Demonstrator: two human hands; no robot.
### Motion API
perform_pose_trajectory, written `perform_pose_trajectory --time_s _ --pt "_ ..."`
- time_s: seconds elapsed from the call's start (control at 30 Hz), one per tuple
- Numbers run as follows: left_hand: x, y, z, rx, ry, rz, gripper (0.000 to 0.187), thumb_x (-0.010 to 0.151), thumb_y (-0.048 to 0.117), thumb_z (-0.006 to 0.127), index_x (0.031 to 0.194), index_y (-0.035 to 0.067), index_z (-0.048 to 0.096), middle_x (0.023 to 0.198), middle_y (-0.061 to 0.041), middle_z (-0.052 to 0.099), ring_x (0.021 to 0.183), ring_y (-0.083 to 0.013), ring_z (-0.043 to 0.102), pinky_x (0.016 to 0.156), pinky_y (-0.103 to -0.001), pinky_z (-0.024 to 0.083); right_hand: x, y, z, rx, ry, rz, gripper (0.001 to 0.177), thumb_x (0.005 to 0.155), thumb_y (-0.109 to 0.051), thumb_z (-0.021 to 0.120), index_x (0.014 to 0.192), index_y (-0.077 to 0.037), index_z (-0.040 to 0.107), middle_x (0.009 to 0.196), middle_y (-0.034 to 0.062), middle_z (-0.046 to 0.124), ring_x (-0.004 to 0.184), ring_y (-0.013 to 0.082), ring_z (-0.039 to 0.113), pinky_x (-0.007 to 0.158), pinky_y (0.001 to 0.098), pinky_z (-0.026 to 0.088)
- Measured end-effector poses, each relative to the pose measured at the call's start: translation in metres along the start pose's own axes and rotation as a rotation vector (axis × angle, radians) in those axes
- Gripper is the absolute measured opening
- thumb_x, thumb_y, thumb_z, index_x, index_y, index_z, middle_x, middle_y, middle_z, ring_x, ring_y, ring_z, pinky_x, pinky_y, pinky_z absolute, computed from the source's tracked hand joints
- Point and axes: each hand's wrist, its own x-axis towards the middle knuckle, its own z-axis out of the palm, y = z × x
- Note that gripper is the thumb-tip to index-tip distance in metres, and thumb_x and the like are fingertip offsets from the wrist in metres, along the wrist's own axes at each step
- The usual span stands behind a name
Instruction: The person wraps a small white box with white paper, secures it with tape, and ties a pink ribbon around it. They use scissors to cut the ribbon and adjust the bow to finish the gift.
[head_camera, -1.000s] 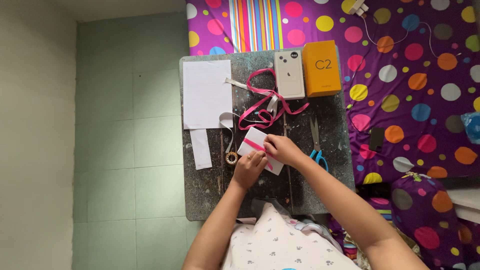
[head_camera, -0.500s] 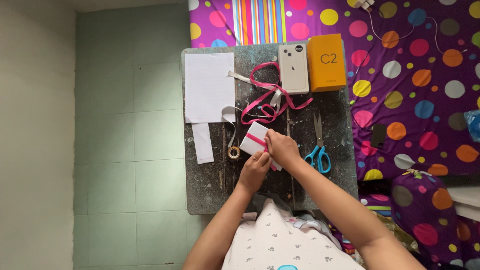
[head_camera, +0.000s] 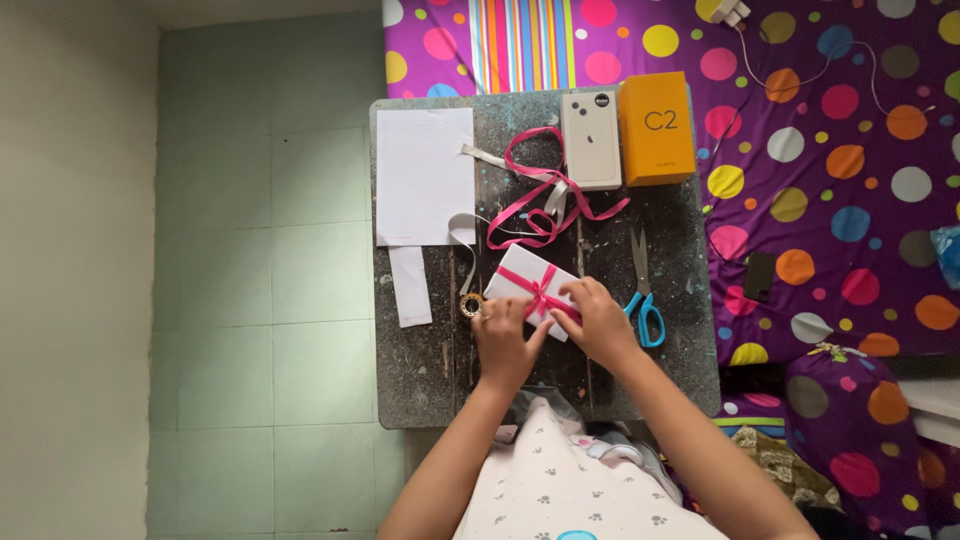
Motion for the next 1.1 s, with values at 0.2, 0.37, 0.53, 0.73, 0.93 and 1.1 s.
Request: perform_pose_trajectory --time_s 0.2,0.37,0.53,0.73,0.93,1.1 --pt "0.012 0.009 0.001 0.124 0.011 0.071 0.017 0.089 0.028 0.075 0.100 0.016 0.070 0.104 -0.003 0.063 0.107 -0.0252 0.055 0.093 -0.046 0.034 -0.001 0.011 0.005 -0.130 0.082 -0.056 0.013 0.089 -0.017 0.071 0.095 -0.009 0.063 0.094 0.0090 0.063 0.095 0.0303 0.064 0.082 0.0439 0.052" --pt "0.006 0.010 -0.005 -0.049 -0.031 0.215 0.031 0.085 0.019 0.071 0.116 0.014 0.067 0.120 -0.003 0.067 0.122 -0.0254 0.053 0.095 -0.047 0.032 -0.001 0.012 -0.003 -0.064 0.070 -0.076 0.018 0.084 -0.012 0.070 0.102 -0.009 0.065 0.094 0.0090 0.066 0.093 0.0298 0.064 0.081 0.0439 0.050" --pt "0.004 0.007 -0.002 -0.248 -0.105 0.157 0.045 0.082 0.004 0.062 0.125 0.012 0.052 0.127 -0.005 0.062 0.128 -0.0257 0.053 0.103 -0.043 0.033 0.002 0.002 0.002 0.016 -0.016 -0.025 0.041 0.078 -0.012 0.073 0.116 -0.006 0.058 0.093 0.0130 0.067 0.090 0.0327 0.066 0.079 0.0445 0.052" --pt "0.013 0.002 0.003 -0.130 -0.065 0.227 0.048 0.079 0.002 0.064 0.125 0.014 0.054 0.126 -0.004 0.063 0.127 -0.0271 0.053 0.100 -0.043 0.034 -0.007 0.005 0.024 0.128 0.009 0.105 0.047 0.084 -0.007 0.071 0.127 -0.006 0.050 0.085 0.0140 0.067 0.080 0.0324 0.068 0.073 0.0446 0.055" --pt "0.017 -0.002 0.004 -0.126 -0.143 0.212 0.044 0.082 0.005 0.065 0.124 0.014 0.055 0.124 -0.002 0.063 0.127 -0.0274 0.051 0.101 -0.042 0.033 -0.016 0.000 0.030 0.264 -0.051 0.200 0.057 0.086 -0.009 0.069 0.135 -0.005 0.041 0.080 0.0140 0.069 0.070 0.0299 0.071 0.064 0.0423 0.056" --pt "0.009 -0.008 0.001 -0.123 0.063 0.140 0.041 0.085 0.008 0.064 0.125 0.013 0.055 0.129 -0.008 0.058 0.131 -0.0296 0.047 0.109 -0.045 0.030 -0.012 0.000 0.000 0.209 -0.028 0.191 0.036 0.093 -0.009 0.062 0.129 -0.012 0.059 0.083 0.0121 0.068 0.075 0.0301 0.069 0.070 0.0428 0.055"
